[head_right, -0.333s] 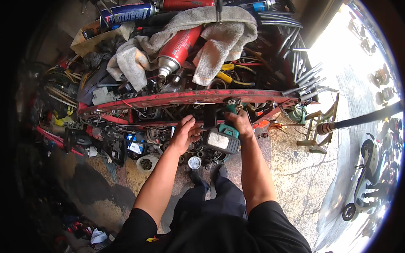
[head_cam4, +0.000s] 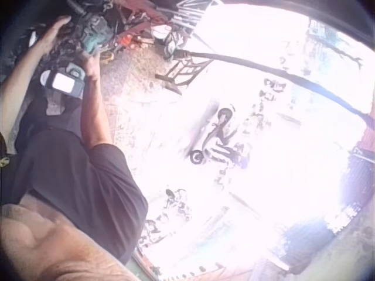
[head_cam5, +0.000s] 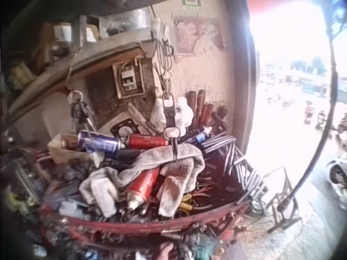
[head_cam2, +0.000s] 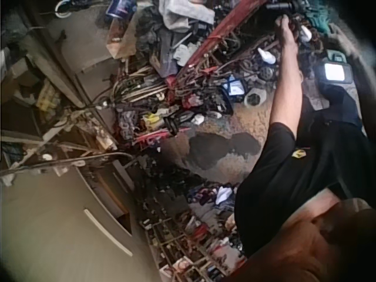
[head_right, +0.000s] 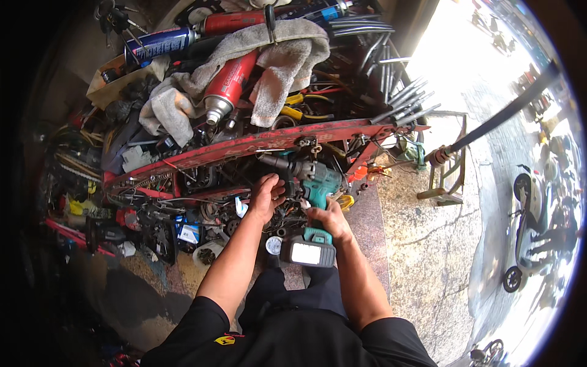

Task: The person retrieves a cordless impact wrench from a cluttered tool rack, walks to a silver scooter, and uses the tool to remove bolts from the rear wheel area. The person then switches to a cordless drill to remove additional fasteners from the rear fender and side panels.

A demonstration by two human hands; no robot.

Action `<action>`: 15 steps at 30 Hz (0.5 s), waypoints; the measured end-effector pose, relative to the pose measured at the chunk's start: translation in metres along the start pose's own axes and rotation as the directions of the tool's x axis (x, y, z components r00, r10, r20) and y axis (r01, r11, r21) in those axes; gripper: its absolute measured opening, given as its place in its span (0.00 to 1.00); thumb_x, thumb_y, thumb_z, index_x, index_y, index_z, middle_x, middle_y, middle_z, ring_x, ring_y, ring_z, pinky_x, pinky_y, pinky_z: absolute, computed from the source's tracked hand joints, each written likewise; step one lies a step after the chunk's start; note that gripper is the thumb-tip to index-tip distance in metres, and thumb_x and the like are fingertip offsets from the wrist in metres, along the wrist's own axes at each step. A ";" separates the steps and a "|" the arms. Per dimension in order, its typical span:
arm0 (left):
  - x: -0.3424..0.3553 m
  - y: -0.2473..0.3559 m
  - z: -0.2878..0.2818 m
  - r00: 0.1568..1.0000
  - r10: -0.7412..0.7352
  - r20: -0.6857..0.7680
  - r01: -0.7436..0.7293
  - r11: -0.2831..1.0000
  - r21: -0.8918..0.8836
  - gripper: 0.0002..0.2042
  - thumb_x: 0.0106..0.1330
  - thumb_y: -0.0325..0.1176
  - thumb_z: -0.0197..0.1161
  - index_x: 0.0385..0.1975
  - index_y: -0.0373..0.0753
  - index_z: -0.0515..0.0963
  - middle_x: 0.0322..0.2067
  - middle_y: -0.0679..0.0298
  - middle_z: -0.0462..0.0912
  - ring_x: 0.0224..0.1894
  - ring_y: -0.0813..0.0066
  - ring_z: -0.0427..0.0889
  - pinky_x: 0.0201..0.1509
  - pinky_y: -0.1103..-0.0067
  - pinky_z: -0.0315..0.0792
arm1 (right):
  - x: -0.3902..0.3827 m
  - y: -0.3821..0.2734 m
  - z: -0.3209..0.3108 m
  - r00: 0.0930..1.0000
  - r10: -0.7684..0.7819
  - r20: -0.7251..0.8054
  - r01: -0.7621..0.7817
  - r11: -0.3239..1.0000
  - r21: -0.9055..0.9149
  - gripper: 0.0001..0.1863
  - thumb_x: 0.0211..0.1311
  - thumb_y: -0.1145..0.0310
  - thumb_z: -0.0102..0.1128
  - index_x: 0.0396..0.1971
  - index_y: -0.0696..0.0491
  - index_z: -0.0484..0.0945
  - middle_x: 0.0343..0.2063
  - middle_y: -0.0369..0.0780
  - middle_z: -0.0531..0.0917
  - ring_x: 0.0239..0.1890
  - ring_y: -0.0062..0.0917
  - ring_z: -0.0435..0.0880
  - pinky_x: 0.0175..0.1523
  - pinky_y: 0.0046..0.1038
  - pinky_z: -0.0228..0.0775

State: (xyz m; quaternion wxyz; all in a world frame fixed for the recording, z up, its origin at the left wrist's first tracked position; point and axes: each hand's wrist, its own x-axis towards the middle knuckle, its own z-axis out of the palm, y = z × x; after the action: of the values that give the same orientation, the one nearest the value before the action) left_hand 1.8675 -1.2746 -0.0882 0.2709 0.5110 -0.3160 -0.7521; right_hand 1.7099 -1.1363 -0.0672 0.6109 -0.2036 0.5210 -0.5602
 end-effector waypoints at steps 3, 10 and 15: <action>-0.011 0.007 0.002 0.972 0.156 0.178 -0.144 0.987 -0.077 0.17 0.67 0.43 0.58 0.52 0.46 0.71 0.43 0.66 0.80 0.41 0.74 0.79 0.45 0.70 0.74 | -0.038 0.007 0.008 1.000 -0.011 -0.024 0.011 1.000 -0.021 0.19 0.52 0.67 0.64 0.43 0.58 0.70 0.23 0.37 0.79 0.22 0.22 0.80 0.29 0.24 0.74; -0.068 -0.003 -0.008 0.927 0.105 0.360 -0.001 0.960 -0.279 0.13 0.69 0.41 0.55 0.46 0.40 0.76 0.40 0.61 0.83 0.40 0.71 0.81 0.41 0.71 0.79 | -0.105 0.037 0.064 0.964 -0.007 -0.267 -0.018 0.996 -0.089 0.20 0.52 0.64 0.64 0.40 0.57 0.67 0.20 0.40 0.78 0.18 0.27 0.80 0.25 0.27 0.75; -0.109 -0.009 -0.031 0.860 0.096 0.500 0.027 0.972 -0.233 0.12 0.69 0.39 0.57 0.42 0.39 0.80 0.36 0.66 0.84 0.37 0.75 0.84 0.39 0.75 0.80 | -0.131 0.071 0.099 0.920 -0.048 -0.389 0.121 0.979 0.166 0.18 0.59 0.61 0.67 0.40 0.58 0.73 0.22 0.39 0.77 0.18 0.26 0.78 0.25 0.29 0.74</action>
State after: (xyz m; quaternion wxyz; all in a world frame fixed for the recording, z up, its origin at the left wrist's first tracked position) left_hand 1.9323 -1.1951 -0.0390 0.2493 0.2537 -0.2952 -0.8867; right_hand 1.8520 -1.0311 -0.0359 0.4891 -0.0547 0.5661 -0.6613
